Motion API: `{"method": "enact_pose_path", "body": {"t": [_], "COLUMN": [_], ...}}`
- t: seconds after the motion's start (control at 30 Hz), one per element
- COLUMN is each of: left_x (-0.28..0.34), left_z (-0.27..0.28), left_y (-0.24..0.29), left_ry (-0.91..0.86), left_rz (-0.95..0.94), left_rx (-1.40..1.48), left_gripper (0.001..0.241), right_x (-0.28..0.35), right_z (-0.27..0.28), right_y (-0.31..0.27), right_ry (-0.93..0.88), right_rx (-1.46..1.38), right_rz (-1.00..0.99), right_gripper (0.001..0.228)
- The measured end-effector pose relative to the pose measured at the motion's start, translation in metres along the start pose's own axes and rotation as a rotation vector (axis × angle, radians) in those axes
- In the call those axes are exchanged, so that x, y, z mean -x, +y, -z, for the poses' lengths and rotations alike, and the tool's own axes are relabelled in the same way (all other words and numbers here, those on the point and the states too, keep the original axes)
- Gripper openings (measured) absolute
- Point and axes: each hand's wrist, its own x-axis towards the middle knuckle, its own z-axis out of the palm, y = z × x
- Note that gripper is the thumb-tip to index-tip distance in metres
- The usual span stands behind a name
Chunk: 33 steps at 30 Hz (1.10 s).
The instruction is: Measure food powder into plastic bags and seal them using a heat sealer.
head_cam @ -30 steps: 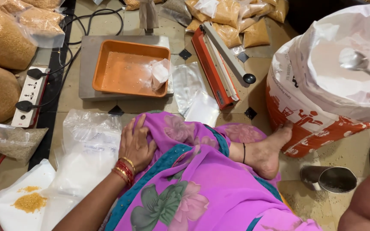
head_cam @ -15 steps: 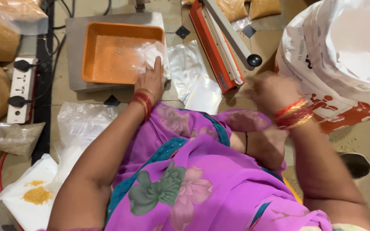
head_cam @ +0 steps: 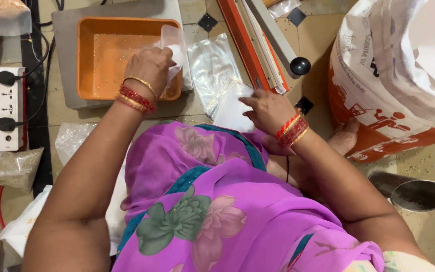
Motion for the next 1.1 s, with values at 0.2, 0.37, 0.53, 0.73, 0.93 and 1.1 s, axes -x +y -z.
{"method": "enact_pose_path", "body": {"t": [0.2, 0.37, 0.53, 0.73, 0.93, 1.1], "left_x": [0.001, -0.011, -0.03, -0.047, -0.052, -0.079], "left_z": [0.023, -0.039, -0.13, -0.199, -0.222, -0.219], "left_y": [0.052, 0.066, 0.071, 0.077, 0.064, 0.063], "left_ry": [-0.059, -0.09, -0.23, -0.41, -0.252, -0.317], "left_rz": [-0.283, -0.266, -0.167, -0.032, 0.205, 0.462], "left_rx": [0.133, 0.158, 0.139, 0.12, 0.755, 1.362], "left_gripper": [0.01, 0.012, 0.011, 0.019, 0.011, 0.033], "right_x": [-0.029, -0.026, -0.017, -0.029, -0.042, -0.046], "right_z": [0.041, 0.008, -0.071, -0.095, -0.108, -0.088], "right_y": [-0.017, 0.03, 0.071, 0.099, 0.122, 0.117], "right_ry": [0.32, 0.28, 0.234, 0.083, 0.197, 0.073], "right_rx": [-0.154, 0.049, 0.144, 0.089, -0.38, -0.764], "right_rz": [0.164, 0.158, 0.089, -0.109, -0.123, -0.577], "right_gripper": [0.068, 0.024, 0.014, 0.016, 0.017, 0.021]}}
